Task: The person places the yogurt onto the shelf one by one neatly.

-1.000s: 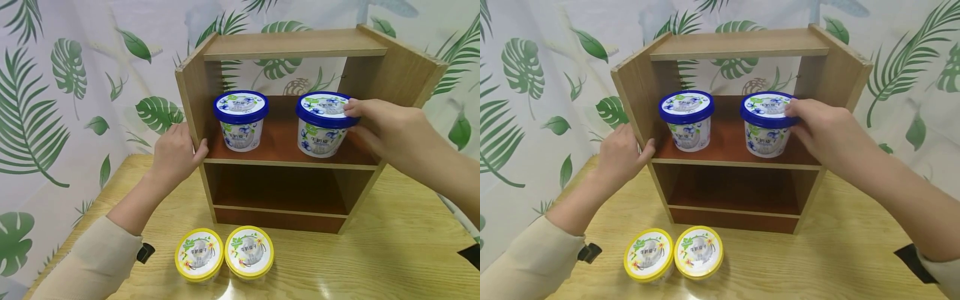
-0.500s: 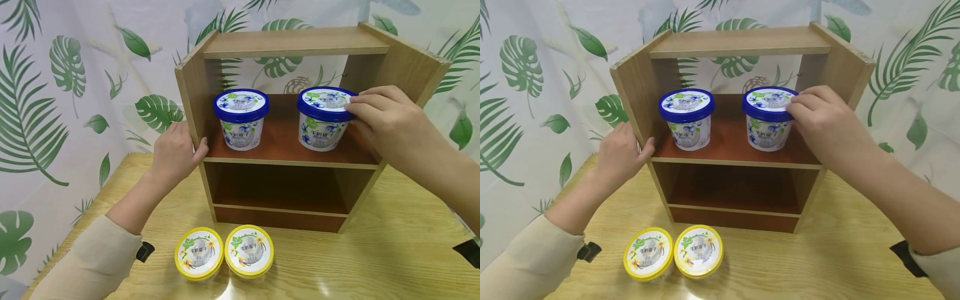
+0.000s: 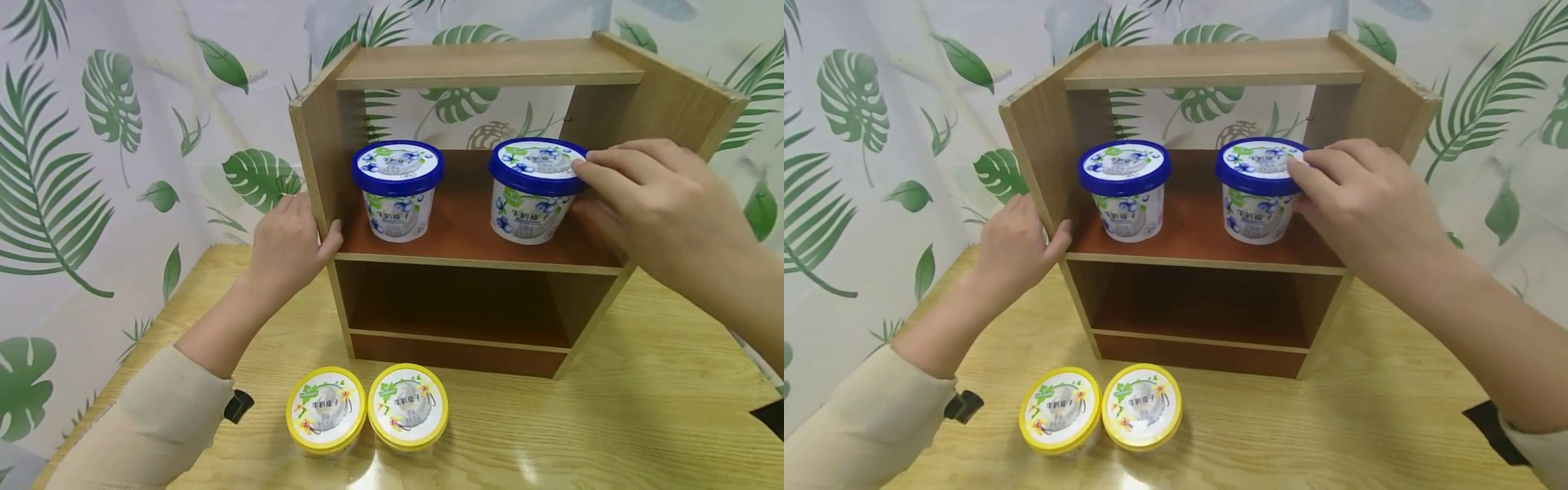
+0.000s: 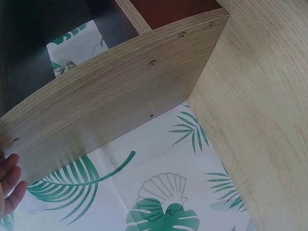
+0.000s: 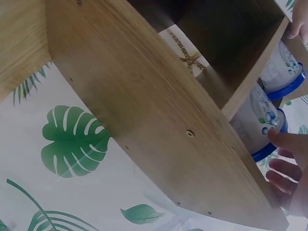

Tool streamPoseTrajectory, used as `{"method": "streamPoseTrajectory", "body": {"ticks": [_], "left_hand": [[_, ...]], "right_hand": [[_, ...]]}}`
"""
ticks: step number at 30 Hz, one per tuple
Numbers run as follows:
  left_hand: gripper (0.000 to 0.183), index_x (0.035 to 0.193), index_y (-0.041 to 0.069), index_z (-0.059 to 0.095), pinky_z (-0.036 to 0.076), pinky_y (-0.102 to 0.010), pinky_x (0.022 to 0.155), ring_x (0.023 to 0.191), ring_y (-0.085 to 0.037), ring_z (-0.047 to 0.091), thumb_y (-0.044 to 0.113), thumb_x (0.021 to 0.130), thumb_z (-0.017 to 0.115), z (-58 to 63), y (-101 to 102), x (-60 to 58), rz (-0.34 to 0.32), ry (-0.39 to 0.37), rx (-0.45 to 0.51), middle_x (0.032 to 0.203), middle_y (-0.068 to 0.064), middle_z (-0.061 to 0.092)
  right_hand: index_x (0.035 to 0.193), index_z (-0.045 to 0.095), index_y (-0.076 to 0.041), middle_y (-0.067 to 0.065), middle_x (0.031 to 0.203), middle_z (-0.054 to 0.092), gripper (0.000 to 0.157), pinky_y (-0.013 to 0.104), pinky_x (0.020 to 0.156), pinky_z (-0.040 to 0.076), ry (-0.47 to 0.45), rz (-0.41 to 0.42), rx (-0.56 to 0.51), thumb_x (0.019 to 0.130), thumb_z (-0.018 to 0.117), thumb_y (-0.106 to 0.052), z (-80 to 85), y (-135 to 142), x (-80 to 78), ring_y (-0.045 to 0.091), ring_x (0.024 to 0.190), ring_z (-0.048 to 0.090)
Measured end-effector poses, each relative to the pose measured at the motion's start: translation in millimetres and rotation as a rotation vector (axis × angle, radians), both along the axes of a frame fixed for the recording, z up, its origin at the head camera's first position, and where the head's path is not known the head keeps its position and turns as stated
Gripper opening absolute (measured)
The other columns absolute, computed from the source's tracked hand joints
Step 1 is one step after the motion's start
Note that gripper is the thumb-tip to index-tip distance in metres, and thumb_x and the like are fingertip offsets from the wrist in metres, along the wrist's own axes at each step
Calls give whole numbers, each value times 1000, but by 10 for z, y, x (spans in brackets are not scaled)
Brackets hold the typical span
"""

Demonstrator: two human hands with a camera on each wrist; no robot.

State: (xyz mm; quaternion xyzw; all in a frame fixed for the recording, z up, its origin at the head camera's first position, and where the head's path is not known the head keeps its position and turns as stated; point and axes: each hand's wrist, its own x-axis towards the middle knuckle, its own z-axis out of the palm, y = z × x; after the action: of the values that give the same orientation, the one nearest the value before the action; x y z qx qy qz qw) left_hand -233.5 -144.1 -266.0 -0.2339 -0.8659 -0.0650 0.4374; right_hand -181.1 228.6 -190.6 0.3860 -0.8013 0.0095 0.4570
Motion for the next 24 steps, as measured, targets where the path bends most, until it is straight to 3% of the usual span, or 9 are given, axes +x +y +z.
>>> {"method": "streamPoseTrajectory", "body": {"ticks": [4, 8, 12, 24], "left_hand": [[36, 93, -9, 56, 51, -40, 55, 69, -32, 57, 26, 86, 57, 5, 0, -2, 0, -2, -1, 73, -19, 62], [36, 94, -10, 57, 52, -39, 56, 68, -32, 58, 26, 86, 57, 5, 0, -1, 3, -1, -8, 74, -20, 62], [36, 93, -10, 57, 52, -39, 56, 68, -32, 58, 26, 86, 57, 11, 5, 3, 7, 0, -13, 73, -20, 62], [35, 91, -9, 56, 51, -40, 54, 67, -32, 58, 26, 86, 57, 14, 2, 5, 11, -6, -10, 72, -19, 61]], "right_hand": [[105, 65, 6, 25, 97, 66, 29, 53, 73, 48, 26, 14, 13, 89, 62, -18, 19, -24, 70, 41, 83, 59], [102, 67, 6, 24, 94, 67, 56, 52, 71, 49, 11, 11, 38, 100, 36, -41, 23, -46, 149, 40, 81, 61], [102, 66, 7, 25, 95, 66, 61, 52, 70, 50, -26, 7, 49, 100, 34, -45, -1, -41, 209, 40, 81, 61], [102, 70, 3, 19, 91, 70, 60, 48, 64, 50, -3, 46, -20, 97, 40, -48, -214, -22, 339, 37, 74, 65]]}}
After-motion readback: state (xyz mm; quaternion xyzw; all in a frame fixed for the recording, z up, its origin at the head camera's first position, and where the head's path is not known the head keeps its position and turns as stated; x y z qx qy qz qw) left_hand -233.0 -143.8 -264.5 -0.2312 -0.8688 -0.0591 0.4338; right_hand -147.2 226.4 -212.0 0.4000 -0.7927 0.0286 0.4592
